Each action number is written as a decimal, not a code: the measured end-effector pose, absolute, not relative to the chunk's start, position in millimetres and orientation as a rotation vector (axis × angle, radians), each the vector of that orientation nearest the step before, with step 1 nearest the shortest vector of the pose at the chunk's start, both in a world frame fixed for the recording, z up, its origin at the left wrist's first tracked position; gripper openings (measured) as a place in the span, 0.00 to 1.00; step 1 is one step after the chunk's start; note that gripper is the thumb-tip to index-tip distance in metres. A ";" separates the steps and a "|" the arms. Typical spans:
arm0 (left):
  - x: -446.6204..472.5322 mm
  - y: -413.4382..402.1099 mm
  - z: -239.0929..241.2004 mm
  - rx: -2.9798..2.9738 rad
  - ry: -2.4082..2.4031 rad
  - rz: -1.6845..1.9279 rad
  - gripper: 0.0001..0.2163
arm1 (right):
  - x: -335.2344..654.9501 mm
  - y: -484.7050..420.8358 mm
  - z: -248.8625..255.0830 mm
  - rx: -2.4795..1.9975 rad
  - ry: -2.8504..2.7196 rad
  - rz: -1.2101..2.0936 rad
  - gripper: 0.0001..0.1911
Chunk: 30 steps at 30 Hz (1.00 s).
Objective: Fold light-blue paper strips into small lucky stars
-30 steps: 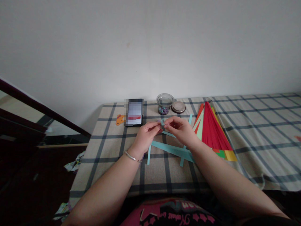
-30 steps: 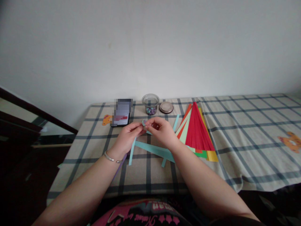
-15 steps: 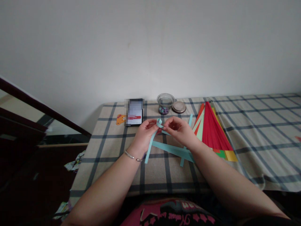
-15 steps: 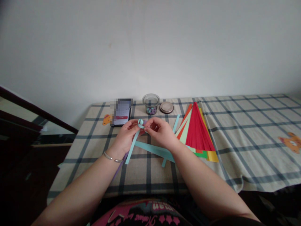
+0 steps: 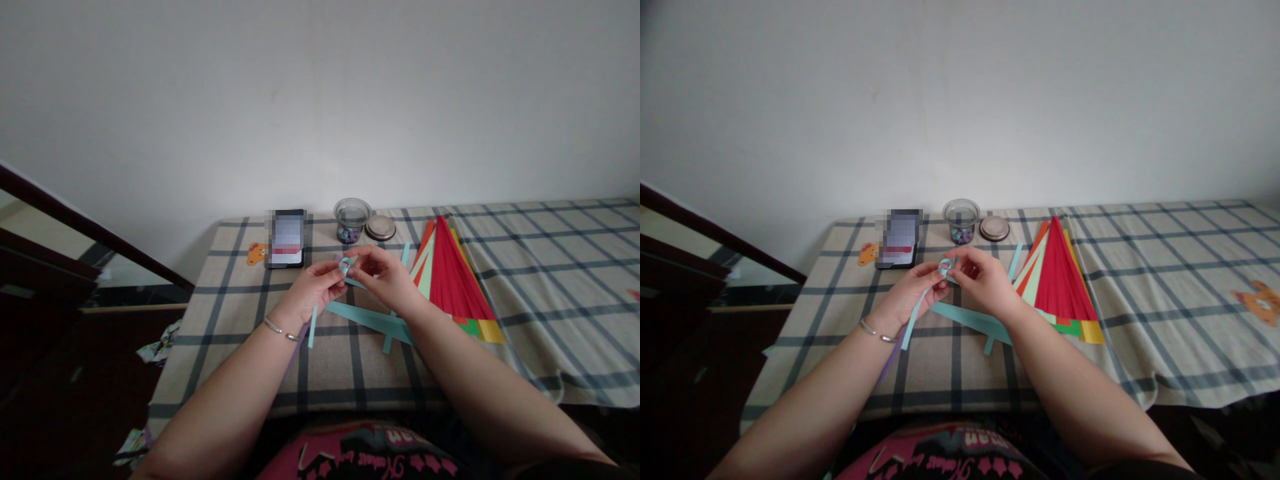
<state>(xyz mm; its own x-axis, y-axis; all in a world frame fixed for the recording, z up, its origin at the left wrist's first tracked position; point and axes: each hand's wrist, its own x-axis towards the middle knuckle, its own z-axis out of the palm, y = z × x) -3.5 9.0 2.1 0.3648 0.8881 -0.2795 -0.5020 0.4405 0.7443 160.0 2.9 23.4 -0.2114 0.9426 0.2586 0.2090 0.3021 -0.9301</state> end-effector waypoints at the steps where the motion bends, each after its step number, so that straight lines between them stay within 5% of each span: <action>1: -3.7 9.2 2.3 0.607 0.734 0.960 0.15 | 160.1 2.8 23.2 -1.066 -1.657 0.981 0.12; 19: -1.6 6.1 10.9 0.501 0.649 0.968 0.10 | 159.5 4.1 16.5 -1.042 -1.665 1.035 0.07; 30: -3.2 0.8 5.8 1.336 0.873 1.370 0.14 | 159.4 6.5 16.8 -1.079 -1.581 1.055 0.11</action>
<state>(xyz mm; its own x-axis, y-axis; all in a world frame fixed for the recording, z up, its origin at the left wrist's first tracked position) -3.2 0.8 5.8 0.1007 0.9587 0.2662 -0.1641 -0.2479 0.9548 159.4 6.5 16.8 -0.1925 0.9574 0.2153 0.1683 0.2483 -0.9539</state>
